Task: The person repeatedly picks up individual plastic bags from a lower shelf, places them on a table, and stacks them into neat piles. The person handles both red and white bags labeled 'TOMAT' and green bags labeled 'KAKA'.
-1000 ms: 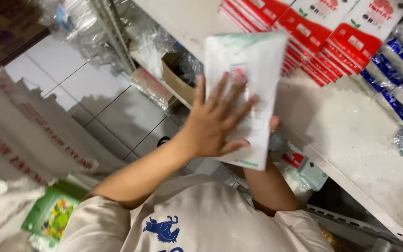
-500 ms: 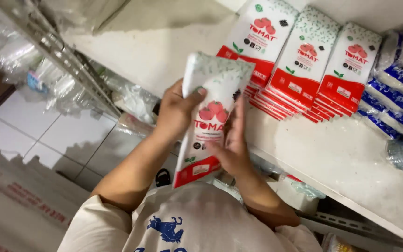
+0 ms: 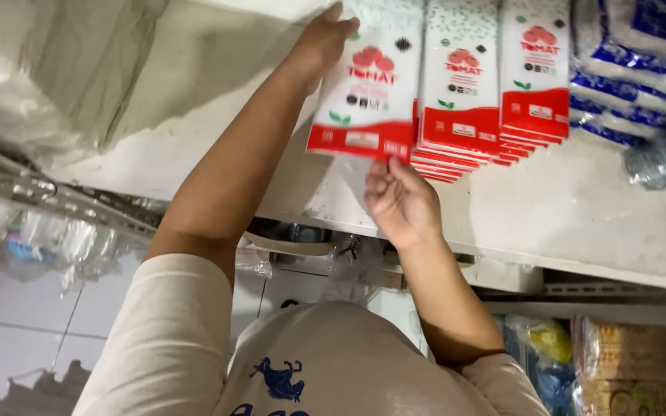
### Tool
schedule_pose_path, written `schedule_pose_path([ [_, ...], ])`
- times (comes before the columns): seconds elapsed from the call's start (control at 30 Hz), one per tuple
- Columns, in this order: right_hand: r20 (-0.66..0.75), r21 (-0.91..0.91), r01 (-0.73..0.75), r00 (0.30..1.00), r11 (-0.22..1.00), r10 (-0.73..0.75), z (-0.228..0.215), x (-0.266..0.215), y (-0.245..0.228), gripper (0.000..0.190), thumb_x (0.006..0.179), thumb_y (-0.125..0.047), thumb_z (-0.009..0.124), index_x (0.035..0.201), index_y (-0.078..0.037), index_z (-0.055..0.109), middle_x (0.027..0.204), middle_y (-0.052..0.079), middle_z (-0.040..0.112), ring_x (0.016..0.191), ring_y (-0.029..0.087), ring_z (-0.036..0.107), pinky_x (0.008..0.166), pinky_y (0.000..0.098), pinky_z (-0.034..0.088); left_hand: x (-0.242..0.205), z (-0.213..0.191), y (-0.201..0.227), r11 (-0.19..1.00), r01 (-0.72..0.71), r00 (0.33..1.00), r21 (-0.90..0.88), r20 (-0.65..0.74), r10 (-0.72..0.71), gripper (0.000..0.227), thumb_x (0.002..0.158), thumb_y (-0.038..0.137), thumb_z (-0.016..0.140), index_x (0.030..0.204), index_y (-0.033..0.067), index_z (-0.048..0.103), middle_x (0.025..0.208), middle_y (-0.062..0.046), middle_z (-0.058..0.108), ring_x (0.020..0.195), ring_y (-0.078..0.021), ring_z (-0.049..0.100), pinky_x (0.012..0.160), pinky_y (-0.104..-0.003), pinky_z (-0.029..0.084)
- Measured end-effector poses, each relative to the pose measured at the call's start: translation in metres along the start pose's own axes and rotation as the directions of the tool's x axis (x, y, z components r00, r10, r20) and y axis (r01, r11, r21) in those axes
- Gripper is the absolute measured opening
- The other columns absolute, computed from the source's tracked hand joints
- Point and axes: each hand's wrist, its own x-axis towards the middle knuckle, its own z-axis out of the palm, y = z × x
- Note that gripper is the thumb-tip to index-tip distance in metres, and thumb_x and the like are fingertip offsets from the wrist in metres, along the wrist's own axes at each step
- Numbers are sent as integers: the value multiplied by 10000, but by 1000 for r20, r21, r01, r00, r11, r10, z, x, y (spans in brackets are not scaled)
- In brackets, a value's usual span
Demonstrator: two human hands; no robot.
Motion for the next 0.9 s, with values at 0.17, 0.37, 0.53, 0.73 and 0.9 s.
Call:
schedule_pose_path([
  [0.17, -145, 139, 145, 981, 980, -125, 10, 32, 13, 66, 971, -45, 579, 984, -39, 644, 1151, 165, 724, 1152, 298, 675, 1041, 450, 534, 53, 11, -40, 964, -161, 984, 213, -35, 172, 763, 1104, 298, 551, 1625, 22, 67, 1642, -226, 222, 1439, -327, 352, 1144, -380, 368],
  [0.37, -108, 239, 187, 980, 953, -165, 12, 30, 24, 126, 911, 19, 551, 952, -68, 632, 1231, 179, 694, 1254, 337, 630, 1129, 501, 470, 24, 14, -20, 992, -82, 995, -92, 56, 88, 845, 989, 305, 526, 1613, 66, 8, 1615, -207, 390, 1409, -314, 522, 1122, -390, 484],
  [0.53, 4, 183, 80, 997, 980, -82, -6, -11, 22, 124, 927, 6, 579, 997, -85, 625, 1100, 154, 704, 1091, 302, 648, 1097, 481, 481, -40, 5, -14, 992, -123, 992, -9, 28, 123, 834, 1037, 371, 535, 1621, 45, 37, 1681, -194, 261, 1522, -289, 343, 1206, -379, 334],
  [0.73, 0, 34, -47, 999, 998, 47, -33, -48, -12, 180, 885, -91, 611, 1061, -92, 647, 979, 126, 686, 911, 275, 617, 898, 450, 487, -212, -15, -5, 952, -272, 955, 143, -81, 285, 714, 1062, 351, 536, 1615, -1, 254, 1668, -218, 358, 1568, -303, 320, 1247, -385, 285],
  [0.9, 15, -66, -64, 998, 996, 65, -54, -72, -46, 176, 912, -106, 596, 1086, -94, 624, 967, 117, 674, 884, 260, 602, 882, 453, 480, -342, 14, 0, 964, -243, 911, 109, -316, 265, 604, 1049, 342, 509, 1556, 33, 400, 1520, -177, 553, 1431, -275, 506, 1102, -397, 462],
])
